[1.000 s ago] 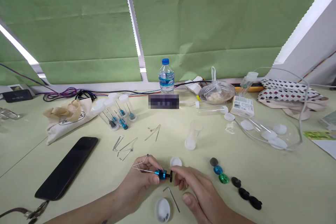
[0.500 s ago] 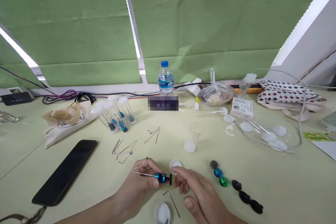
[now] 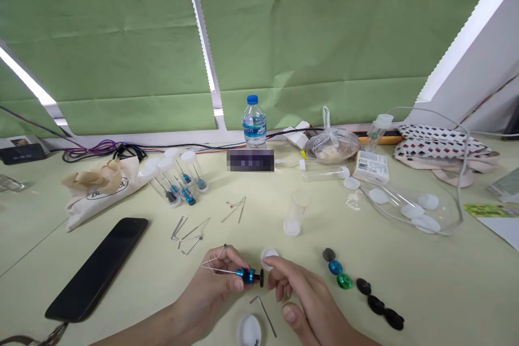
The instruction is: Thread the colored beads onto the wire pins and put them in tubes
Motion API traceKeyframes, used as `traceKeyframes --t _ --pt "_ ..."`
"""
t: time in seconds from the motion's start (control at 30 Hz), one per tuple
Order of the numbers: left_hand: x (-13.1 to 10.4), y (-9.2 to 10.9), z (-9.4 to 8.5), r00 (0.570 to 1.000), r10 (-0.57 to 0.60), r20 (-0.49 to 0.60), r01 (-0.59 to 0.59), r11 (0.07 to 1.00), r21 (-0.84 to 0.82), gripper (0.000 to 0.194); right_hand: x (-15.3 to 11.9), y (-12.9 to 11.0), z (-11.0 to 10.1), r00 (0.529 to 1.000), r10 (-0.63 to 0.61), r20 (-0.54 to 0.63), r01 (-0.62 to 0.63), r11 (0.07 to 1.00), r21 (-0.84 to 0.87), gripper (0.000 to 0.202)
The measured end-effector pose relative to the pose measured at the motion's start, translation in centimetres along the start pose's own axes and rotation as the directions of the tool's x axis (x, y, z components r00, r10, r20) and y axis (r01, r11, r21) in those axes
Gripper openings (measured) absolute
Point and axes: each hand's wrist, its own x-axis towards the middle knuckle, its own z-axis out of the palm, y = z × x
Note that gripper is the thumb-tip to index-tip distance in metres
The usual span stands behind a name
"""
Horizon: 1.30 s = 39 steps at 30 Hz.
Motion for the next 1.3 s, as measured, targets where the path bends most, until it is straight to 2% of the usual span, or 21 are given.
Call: traceKeyframes --t 0.27,0.53,0.87,0.93,1.3 --pt "0.1 0.0 0.0 1.000 -0.004 -0.005 0.004 1.000 0.009 0.025 0.1 -0.2 0.0 1.000 -0.017 -0.011 0.017 1.000 0.011 0.043" --pt "0.1 -0.1 -0.2 1.000 0.008 0.002 -0.008 1.000 0.009 0.025 0.3 -0.4 0.1 1.000 0.019 -0.012 -0.018 0.998 0.060 0.042" --pt "0.2 -0.1 0.1 1.000 0.010 -0.024 -0.010 1.000 0.006 0.027 0.5 -1.1 0.0 0.993 0.072 -0.091 -0.066 0.996 0.060 0.043" --pt "0.3 -0.2 0.1 1.000 0.016 -0.024 -0.016 1.000 0.000 0.028 0.7 -1.2 0.0 0.993 0.052 -0.103 -0.045 0.997 0.064 0.043" --pt "0.2 0.0 0.2 1.000 0.017 -0.014 -0.017 1.000 -0.004 0.027 0.8 -0.9 0.2 0.997 0.034 -0.075 -0.027 0.996 0.090 0.041"
